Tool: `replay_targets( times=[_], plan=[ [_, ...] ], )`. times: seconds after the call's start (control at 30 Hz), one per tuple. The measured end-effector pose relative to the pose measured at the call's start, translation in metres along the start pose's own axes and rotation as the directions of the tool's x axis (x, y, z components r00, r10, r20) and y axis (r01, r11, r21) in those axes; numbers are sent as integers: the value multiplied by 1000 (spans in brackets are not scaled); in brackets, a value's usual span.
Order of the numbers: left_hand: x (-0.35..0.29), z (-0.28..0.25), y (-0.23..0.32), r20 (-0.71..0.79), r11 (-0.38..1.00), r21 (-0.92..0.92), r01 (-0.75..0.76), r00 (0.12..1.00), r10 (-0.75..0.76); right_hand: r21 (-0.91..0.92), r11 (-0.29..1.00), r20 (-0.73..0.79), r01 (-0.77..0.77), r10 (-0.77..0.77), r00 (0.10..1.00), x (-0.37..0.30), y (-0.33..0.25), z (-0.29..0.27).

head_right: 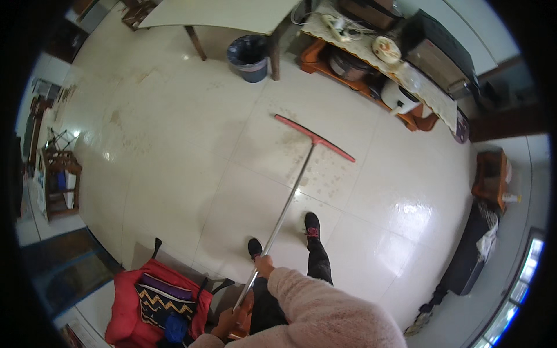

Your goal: The person sweeps a large brown spill on a tiled floor using a red squeegee-style broom. They move a wooden chair aside to access the area, then continue sweeping the spill toward a central spot. The person wears dark shoes and a light pink sweater.

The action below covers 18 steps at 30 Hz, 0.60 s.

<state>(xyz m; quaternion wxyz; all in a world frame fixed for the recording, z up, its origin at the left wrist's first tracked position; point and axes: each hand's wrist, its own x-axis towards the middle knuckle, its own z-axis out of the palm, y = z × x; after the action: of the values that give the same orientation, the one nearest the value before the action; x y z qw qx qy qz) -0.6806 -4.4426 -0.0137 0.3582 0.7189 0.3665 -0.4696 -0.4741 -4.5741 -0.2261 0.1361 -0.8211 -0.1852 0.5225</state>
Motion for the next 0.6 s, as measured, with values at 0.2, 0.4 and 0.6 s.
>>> replay_targets(
  times=[0.2, 0.4, 0.6],
  plan=[
    [40, 9, 76, -235, 920, 236, -312, 900, 366, 926, 314, 35, -209, 481, 876, -8, 17, -94],
    [148, 50, 296, -192, 700, 352, -621, 684, 703, 786, 586, -275, -194, 614, 740, 59, 194, -276],
    [131, 94, 314, -145, 888, 68, -455, 876, 461, 914, 299, 3, -274, 672, 740, 45, 229, -277]
  ],
)
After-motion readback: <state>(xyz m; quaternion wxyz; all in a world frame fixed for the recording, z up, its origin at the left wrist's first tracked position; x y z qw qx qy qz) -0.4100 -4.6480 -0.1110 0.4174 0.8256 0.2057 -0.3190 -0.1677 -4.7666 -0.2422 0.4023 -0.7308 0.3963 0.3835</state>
